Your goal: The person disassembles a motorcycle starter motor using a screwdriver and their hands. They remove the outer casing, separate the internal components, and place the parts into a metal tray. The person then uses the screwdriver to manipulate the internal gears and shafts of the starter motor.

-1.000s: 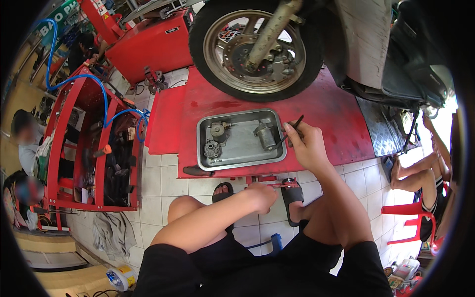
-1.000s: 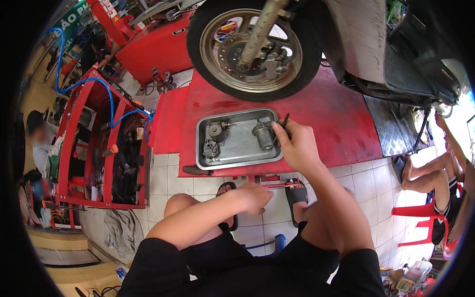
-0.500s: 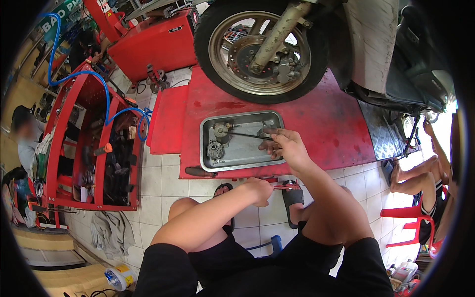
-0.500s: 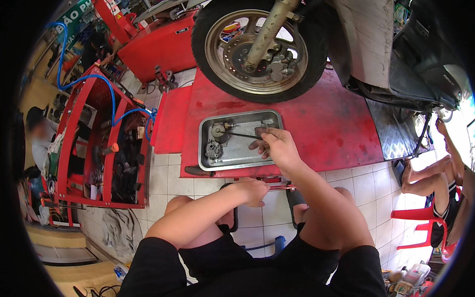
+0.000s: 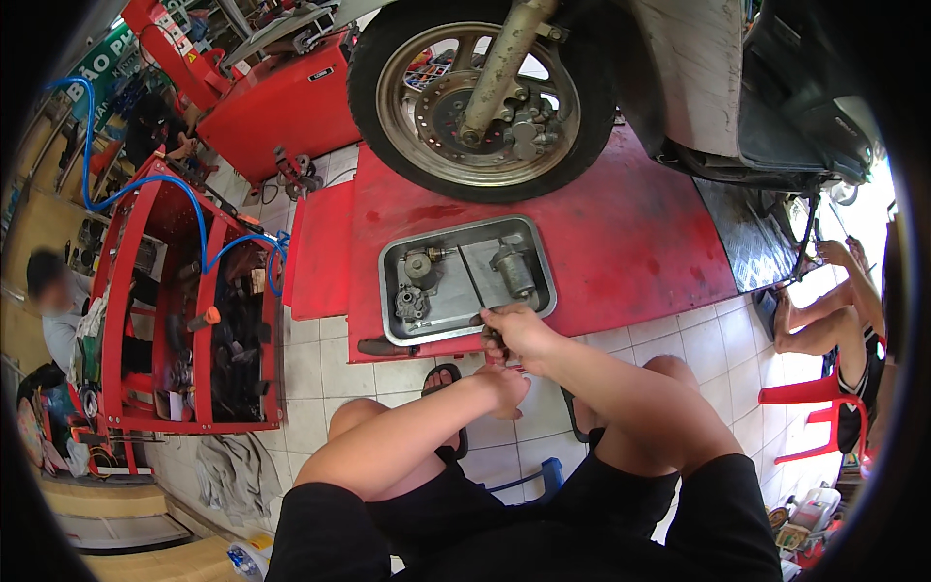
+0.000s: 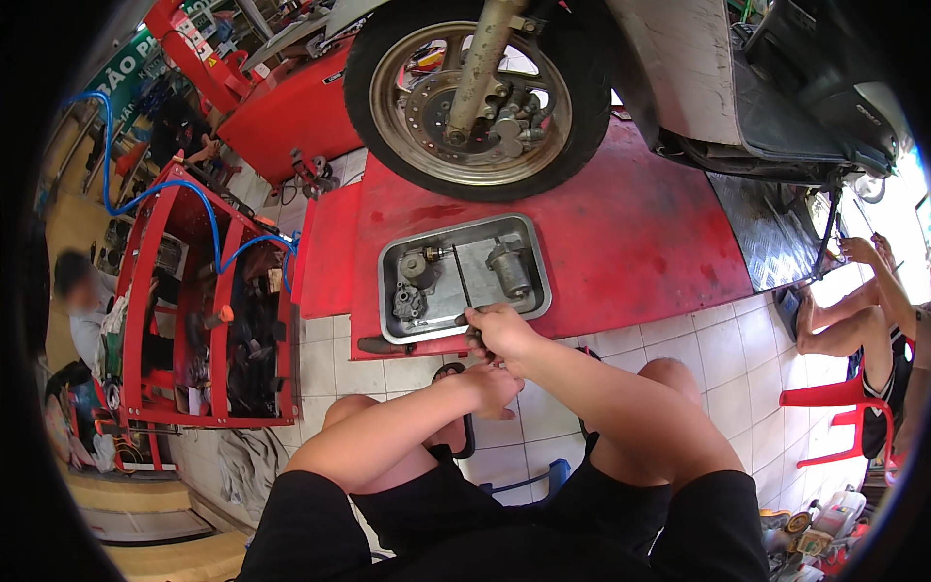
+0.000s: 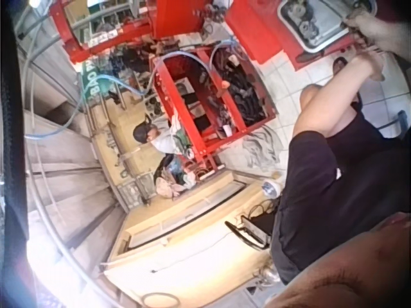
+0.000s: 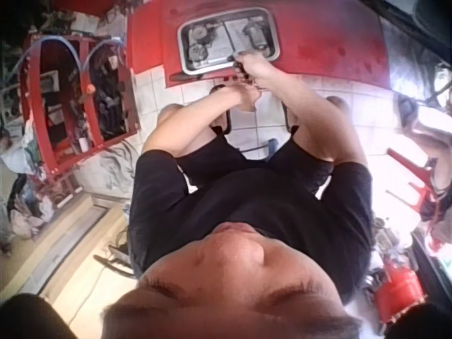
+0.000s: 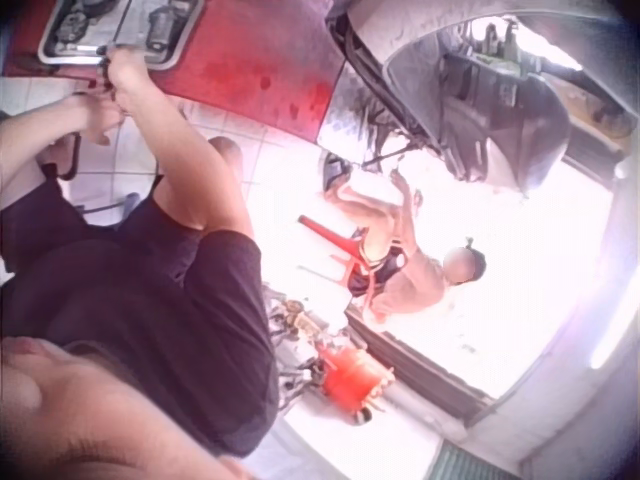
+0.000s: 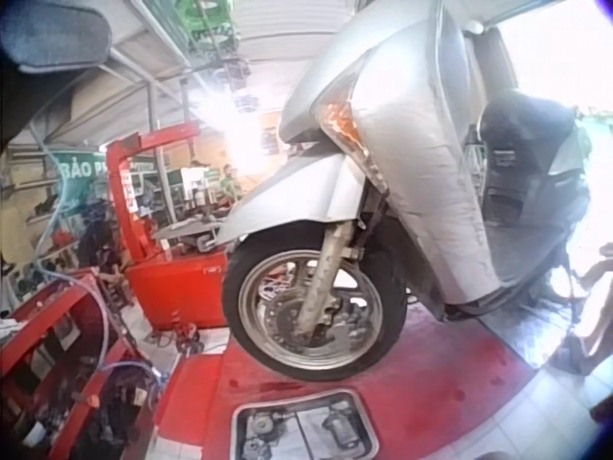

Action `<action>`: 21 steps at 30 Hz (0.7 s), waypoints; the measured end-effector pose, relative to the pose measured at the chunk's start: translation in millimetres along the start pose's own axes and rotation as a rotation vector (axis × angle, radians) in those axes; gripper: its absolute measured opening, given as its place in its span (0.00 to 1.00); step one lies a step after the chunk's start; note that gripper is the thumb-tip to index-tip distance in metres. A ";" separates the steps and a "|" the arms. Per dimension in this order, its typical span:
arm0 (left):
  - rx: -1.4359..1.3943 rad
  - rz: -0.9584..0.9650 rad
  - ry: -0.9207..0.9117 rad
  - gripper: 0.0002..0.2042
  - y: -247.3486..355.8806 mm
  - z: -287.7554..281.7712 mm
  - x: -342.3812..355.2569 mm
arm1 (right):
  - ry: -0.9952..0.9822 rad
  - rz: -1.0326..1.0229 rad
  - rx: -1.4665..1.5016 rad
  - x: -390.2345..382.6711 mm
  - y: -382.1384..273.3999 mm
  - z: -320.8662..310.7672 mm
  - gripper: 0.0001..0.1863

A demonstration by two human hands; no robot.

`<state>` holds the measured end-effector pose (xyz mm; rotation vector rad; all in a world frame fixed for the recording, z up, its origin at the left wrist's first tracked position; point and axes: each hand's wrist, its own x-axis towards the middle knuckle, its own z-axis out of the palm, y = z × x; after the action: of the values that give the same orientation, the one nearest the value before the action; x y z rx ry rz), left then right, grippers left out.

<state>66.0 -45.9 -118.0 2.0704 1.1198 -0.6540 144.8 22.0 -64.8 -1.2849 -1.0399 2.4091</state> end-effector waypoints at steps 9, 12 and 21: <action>0.020 -0.005 0.144 0.33 -9.0 1.4 -5.5 | 0.072 -0.025 0.096 -2.2 3.5 8.6 0.10; 0.030 -0.007 0.149 0.34 -8.2 2.8 -2.0 | 0.035 0.049 0.071 -1.5 -0.5 6.8 0.09; 0.019 0.008 0.220 0.33 -10.2 5.8 -0.1 | 0.048 -0.018 0.147 -4.5 -7.5 6.3 0.07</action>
<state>56.6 -46.4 -124.9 2.2021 1.2302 -0.4422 141.5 22.2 -54.5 -1.2706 -0.8406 2.3800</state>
